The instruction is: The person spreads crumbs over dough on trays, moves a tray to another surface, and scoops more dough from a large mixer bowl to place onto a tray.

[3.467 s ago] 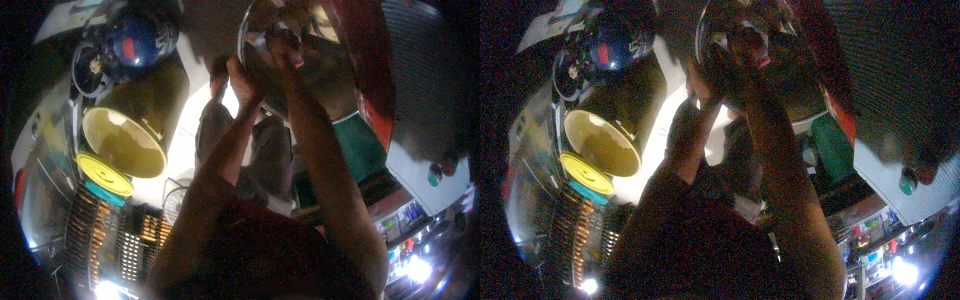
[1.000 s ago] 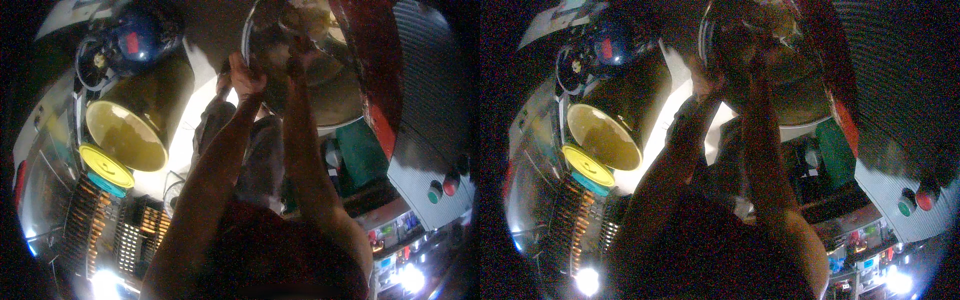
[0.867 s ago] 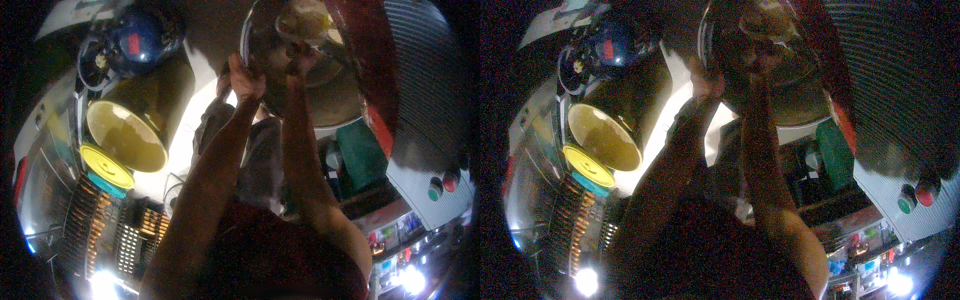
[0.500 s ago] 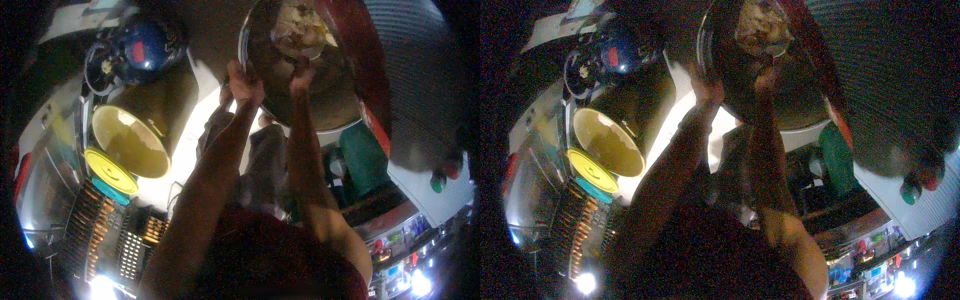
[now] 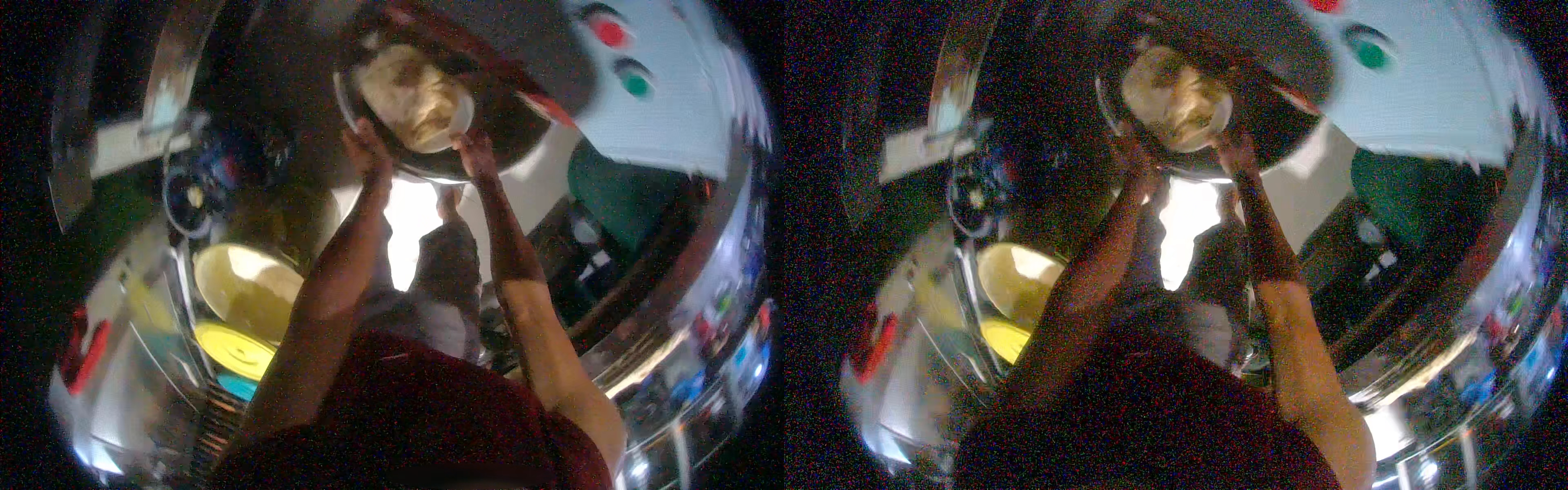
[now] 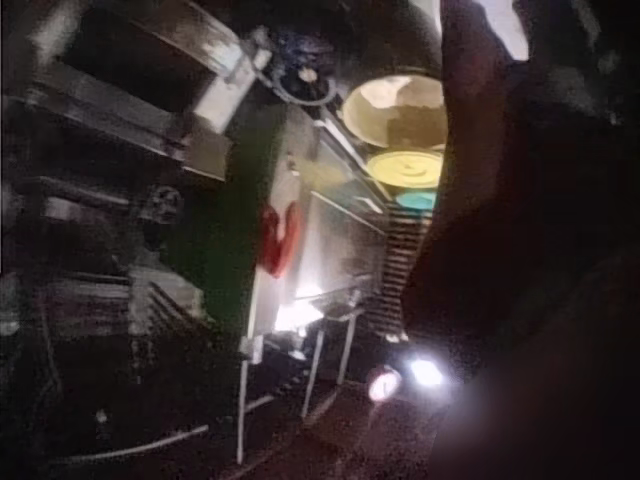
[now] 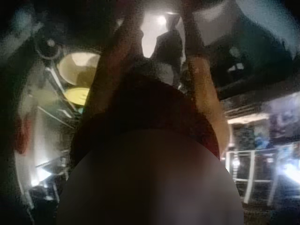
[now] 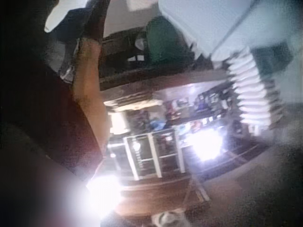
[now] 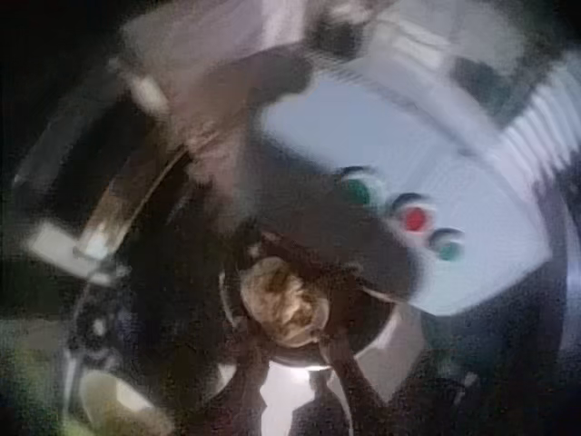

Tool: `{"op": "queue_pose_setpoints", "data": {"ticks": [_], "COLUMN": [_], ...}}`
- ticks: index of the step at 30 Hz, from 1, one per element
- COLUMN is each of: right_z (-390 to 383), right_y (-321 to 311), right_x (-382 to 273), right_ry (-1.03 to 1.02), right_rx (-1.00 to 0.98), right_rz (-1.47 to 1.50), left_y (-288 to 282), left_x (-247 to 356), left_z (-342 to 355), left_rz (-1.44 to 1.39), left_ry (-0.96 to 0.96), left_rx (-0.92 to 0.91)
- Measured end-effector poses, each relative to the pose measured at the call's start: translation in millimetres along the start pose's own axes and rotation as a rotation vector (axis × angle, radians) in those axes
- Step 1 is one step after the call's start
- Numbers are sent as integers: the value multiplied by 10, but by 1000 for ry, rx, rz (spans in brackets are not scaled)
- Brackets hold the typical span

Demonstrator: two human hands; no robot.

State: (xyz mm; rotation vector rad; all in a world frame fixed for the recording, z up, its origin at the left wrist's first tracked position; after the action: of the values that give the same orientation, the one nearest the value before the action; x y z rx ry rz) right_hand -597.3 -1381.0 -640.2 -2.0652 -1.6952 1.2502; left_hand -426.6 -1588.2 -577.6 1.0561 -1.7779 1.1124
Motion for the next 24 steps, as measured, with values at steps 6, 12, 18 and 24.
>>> {"op": "queue_pose_setpoints", "data": {"ticks": [6, 12, 18, 24], "right_z": [-1307, -3789, -7367, -10663], "right_y": [-1642, -3575, -4951, -5335], "right_x": [-73, 855, 2643, 4915], "right_ry": [28, -37, -157, 83], "right_rx": [-220, -173, 321, 630], "right_rz": [348, 675, 971, 1208], "left_y": [-227, 516, 888, 1175], "left_x": [809, 3116, 3805, 3606], "left_z": [-790, -3141, -6701, -10451], "left_rz": [-161, -474, -517, -586], "left_ry": [94, -222, -378, -493], "left_rx": [-49, -541, -991, -1597]}}
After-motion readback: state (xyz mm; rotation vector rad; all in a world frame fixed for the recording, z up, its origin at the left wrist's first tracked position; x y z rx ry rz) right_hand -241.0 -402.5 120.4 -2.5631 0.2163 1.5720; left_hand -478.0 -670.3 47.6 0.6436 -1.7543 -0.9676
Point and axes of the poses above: each hand's wrist, its own z-axis towards the middle knuckle, its own y-axis out of the palm, x = y × z, the point moved 5 cm from there along z, towards the middle knuckle, and after that the axes turned 8 degrees about y, right-handed, at the moved point
